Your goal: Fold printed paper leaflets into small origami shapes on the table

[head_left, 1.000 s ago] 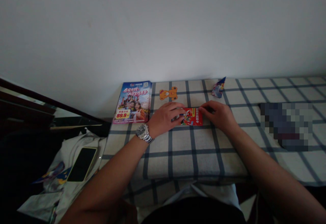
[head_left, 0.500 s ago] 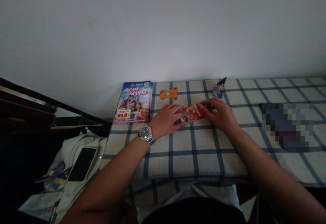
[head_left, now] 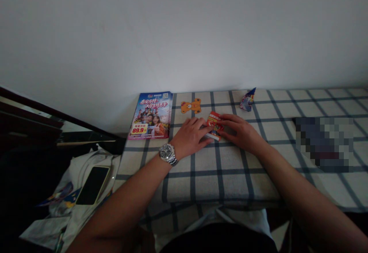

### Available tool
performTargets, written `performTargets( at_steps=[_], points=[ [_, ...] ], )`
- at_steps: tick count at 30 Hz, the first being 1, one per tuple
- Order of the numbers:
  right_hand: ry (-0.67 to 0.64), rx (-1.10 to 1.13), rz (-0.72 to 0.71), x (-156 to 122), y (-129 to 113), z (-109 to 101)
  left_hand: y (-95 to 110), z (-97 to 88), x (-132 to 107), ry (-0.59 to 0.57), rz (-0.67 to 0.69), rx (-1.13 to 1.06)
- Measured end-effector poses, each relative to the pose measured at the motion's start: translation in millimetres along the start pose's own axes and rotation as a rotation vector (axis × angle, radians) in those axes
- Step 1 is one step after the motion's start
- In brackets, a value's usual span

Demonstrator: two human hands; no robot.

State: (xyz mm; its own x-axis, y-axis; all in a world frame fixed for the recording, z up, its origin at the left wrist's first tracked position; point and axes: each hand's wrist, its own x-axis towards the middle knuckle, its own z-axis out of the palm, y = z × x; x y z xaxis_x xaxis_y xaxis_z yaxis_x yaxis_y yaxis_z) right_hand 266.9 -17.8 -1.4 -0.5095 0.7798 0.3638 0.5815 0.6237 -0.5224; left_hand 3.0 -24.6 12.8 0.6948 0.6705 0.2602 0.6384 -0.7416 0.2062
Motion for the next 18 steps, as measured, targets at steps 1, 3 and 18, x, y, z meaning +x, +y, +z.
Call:
performTargets(
  at_steps=[1,3,18],
  points=[
    [-0.006,0.0,-0.004,-0.4,0.3,0.4,-0.5,1.0,0.1,0.008,0.009,-0.01],
    [-0.011,-0.002,-0.008,-1.1,1.0,1.2,-1.6,3.3,0.4,0.024,0.036,-0.031],
    [0.0,0.031,-0.005,-1.2,0.9,0.5,7.6,7.6,3.6,-0.002,0.031,-0.028]
  ],
)
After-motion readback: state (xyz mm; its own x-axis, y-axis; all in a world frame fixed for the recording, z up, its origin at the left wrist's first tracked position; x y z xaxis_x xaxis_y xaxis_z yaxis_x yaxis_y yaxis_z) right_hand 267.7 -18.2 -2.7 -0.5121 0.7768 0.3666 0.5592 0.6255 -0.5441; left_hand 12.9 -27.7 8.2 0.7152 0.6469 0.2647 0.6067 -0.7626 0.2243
